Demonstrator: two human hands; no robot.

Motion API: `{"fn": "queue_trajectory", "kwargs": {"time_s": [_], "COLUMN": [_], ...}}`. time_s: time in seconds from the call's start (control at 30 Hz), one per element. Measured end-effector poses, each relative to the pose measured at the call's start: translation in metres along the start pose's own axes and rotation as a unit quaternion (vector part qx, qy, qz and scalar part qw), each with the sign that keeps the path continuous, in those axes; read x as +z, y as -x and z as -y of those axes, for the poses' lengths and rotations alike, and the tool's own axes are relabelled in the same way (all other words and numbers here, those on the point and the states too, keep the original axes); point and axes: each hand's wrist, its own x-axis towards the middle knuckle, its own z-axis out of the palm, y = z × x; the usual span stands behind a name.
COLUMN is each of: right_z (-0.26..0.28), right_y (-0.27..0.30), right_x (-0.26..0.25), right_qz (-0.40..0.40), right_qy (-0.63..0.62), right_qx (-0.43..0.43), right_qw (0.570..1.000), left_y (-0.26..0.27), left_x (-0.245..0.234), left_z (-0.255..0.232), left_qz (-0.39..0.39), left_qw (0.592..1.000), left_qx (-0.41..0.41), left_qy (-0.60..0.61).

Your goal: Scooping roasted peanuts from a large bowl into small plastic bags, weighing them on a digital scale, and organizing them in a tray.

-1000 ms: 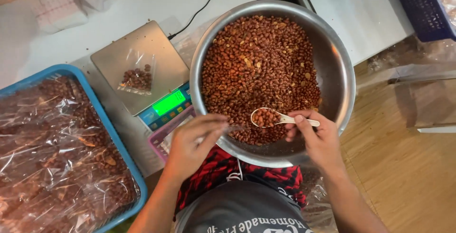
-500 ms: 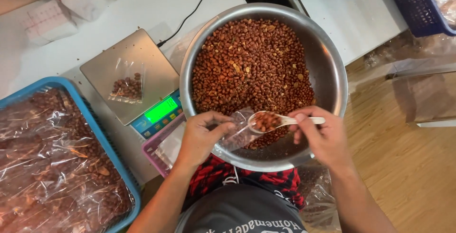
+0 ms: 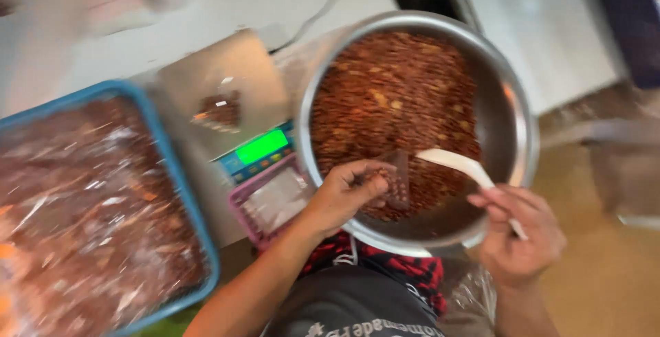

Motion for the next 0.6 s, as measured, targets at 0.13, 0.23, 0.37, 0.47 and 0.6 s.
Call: {"fn": "queue_trajectory", "kwargs": {"time_s": [0.13,0.23,0.37,0.47,0.6], "right_z": [-0.001,-0.003,0.012,0.020,0.002], "right_y": [0.013,0.023,0.018,0.012,0.017], "right_x": [0.013,0.021,0.026,0.030,0.047], "right_qz": [0.025,0.070,0.119,0.151,0.204], "right_qy": [-0.032,-0.046,-0.066,-0.063,-0.011], "right_qx": [0.154,0.238,0.298,0.384,0.474], "right_qw": [0.987,0.968,0.945,0.909,0.857], "left_y": [0.019,-0.006,-0.038,-0.030,0.000], "left_x": [-0.064,-0.161,-0.249,-0.245,-0.228], "left_z": [-0.029,-0.064,-0.102,-0.109,-0.109], "left_qz": [-0.183,-0.312,-0.289,-0.310,-0.295], "left_qw": [0.916,0.750,0.742,0.784,0.723], "left_qx": [0.168,0.249,0.120,0.088,0.364], "left_qy": [-0.316,-0.527,-0.593,-0.530,-0.507]}}
